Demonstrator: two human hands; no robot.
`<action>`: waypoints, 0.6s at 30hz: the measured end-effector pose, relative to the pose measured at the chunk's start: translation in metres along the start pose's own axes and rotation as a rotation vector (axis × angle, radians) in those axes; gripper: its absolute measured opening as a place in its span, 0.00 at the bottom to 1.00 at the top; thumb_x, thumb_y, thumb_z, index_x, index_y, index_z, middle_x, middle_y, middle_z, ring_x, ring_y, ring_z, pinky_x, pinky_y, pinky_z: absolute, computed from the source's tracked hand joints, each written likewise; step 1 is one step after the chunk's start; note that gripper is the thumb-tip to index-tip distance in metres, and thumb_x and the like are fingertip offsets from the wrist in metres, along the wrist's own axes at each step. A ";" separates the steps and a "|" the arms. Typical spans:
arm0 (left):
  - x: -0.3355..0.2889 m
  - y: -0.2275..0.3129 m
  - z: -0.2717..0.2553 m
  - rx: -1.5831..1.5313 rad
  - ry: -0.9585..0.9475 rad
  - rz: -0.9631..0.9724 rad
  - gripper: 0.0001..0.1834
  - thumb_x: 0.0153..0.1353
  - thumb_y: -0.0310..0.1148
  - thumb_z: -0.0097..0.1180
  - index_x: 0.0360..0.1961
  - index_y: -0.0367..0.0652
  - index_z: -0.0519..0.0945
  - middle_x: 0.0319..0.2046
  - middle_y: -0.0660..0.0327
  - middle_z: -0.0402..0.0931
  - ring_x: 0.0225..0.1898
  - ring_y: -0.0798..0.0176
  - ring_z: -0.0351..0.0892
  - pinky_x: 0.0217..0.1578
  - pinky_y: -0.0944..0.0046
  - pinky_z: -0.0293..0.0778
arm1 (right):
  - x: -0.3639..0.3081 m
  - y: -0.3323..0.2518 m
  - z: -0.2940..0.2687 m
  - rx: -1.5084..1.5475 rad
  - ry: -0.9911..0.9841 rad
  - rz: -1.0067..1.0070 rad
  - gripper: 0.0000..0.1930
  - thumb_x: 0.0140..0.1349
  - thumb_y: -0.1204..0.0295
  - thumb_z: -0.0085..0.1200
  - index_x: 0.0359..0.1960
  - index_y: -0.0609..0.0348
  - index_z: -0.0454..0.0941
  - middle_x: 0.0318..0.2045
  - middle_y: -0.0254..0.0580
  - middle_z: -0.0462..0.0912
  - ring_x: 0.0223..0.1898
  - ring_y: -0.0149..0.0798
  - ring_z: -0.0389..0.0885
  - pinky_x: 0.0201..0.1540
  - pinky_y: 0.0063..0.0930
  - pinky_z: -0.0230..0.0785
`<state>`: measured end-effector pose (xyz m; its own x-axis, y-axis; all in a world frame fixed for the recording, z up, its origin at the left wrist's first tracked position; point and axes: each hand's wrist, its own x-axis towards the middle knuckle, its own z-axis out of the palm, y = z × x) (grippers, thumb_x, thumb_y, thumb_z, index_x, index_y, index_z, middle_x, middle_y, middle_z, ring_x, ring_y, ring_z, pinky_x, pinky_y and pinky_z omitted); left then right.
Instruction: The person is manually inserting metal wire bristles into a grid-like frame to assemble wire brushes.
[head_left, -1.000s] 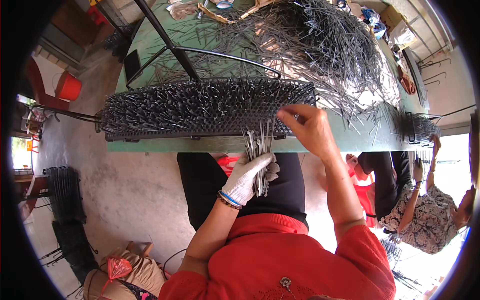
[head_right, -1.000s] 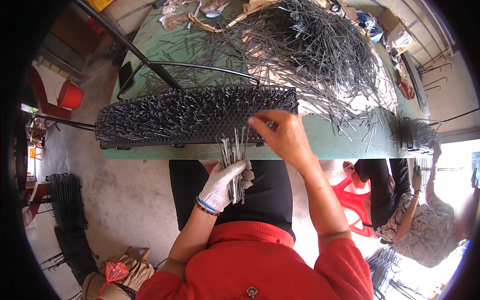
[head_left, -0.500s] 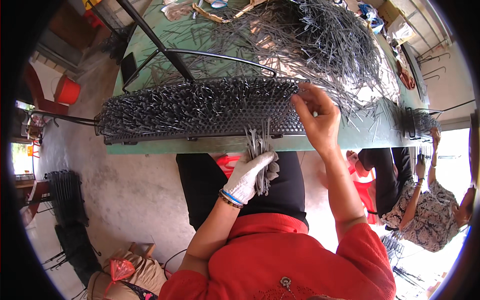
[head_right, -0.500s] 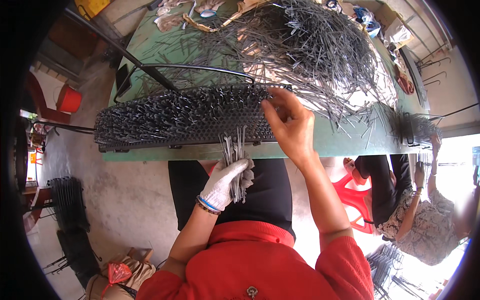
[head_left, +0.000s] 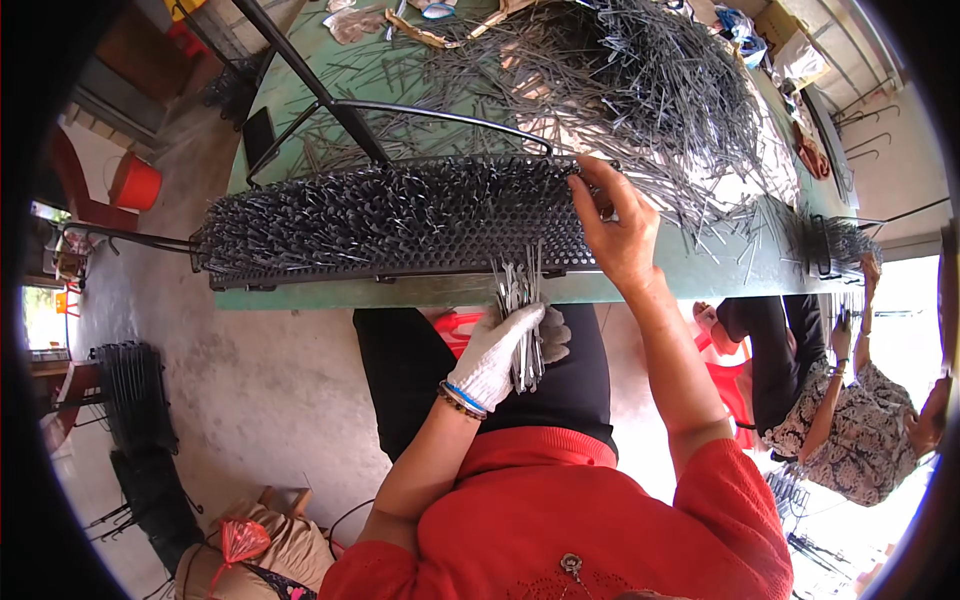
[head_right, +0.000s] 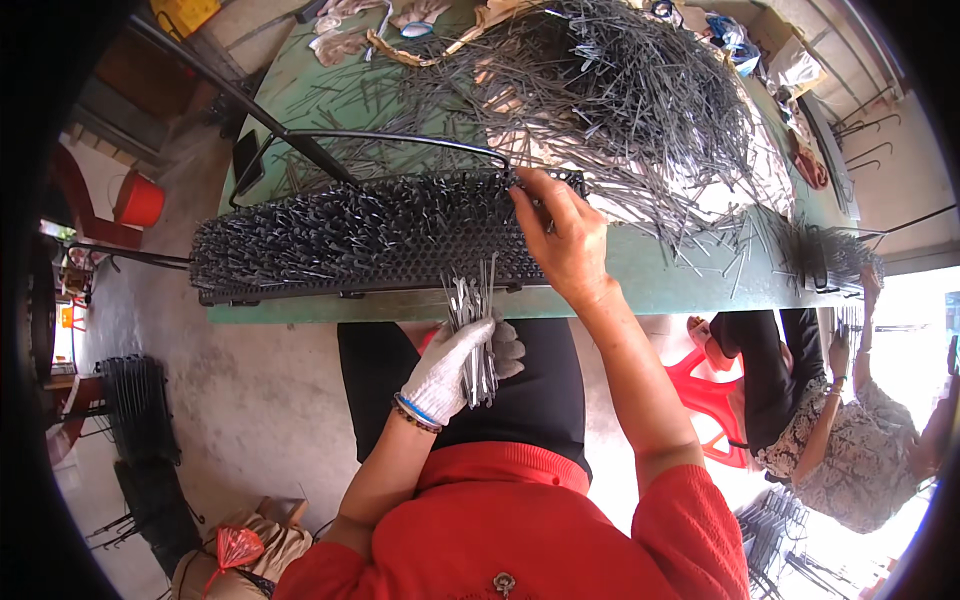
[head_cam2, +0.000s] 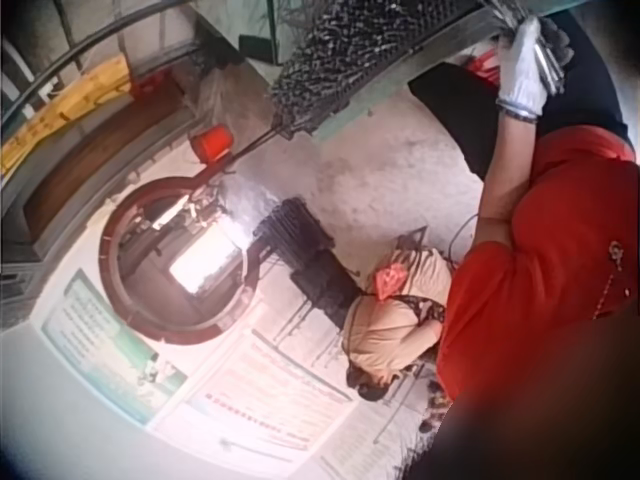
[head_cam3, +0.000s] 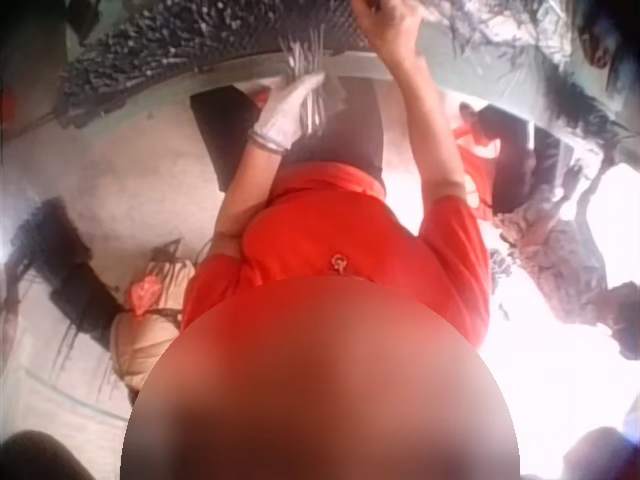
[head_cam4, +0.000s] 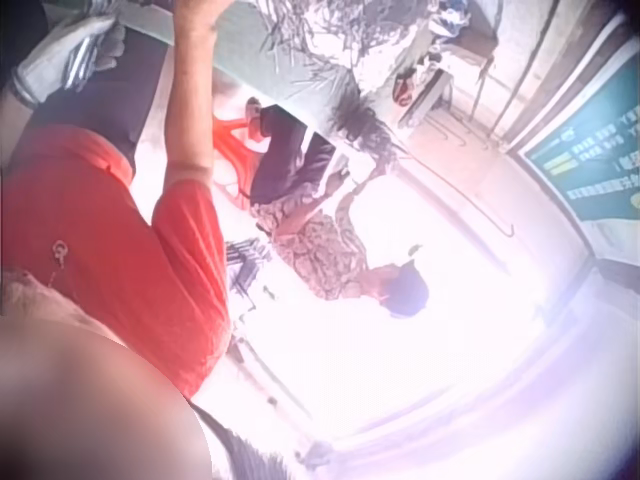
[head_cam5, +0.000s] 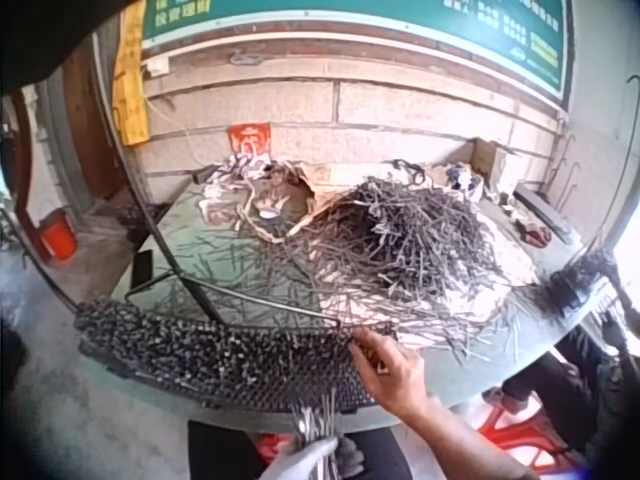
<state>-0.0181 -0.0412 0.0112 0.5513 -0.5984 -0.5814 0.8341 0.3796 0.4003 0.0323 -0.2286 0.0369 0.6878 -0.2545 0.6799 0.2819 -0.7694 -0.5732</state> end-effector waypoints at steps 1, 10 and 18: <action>0.000 0.000 0.000 -0.047 -0.012 -0.030 0.08 0.65 0.31 0.51 0.42 0.39 0.77 0.31 0.56 0.80 0.29 0.61 0.82 0.29 0.62 0.82 | -0.001 0.000 0.000 -0.001 0.000 -0.001 0.15 0.56 0.79 0.62 0.46 0.59 0.79 0.29 0.37 0.84 0.21 0.22 0.77 0.23 0.16 0.69; -0.003 0.008 -0.004 0.197 -0.027 -0.019 0.05 0.63 0.30 0.55 0.37 0.40 0.77 0.29 0.61 0.79 0.22 0.71 0.77 0.21 0.72 0.74 | 0.003 -0.006 -0.002 -0.216 -0.075 -0.283 0.12 0.55 0.80 0.61 0.42 0.59 0.81 0.32 0.40 0.80 0.22 0.37 0.79 0.25 0.26 0.72; -0.001 0.005 -0.005 0.174 -0.019 0.018 0.06 0.64 0.30 0.54 0.38 0.39 0.78 0.28 0.60 0.80 0.21 0.70 0.78 0.19 0.72 0.75 | 0.004 -0.008 -0.001 -0.136 -0.051 -0.084 0.07 0.55 0.80 0.60 0.37 0.61 0.81 0.31 0.40 0.79 0.22 0.35 0.78 0.25 0.26 0.71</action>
<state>-0.0144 -0.0348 0.0105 0.5644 -0.6062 -0.5603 0.8073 0.2636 0.5280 0.0322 -0.2236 0.0442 0.6999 -0.1583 0.6964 0.2492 -0.8597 -0.4459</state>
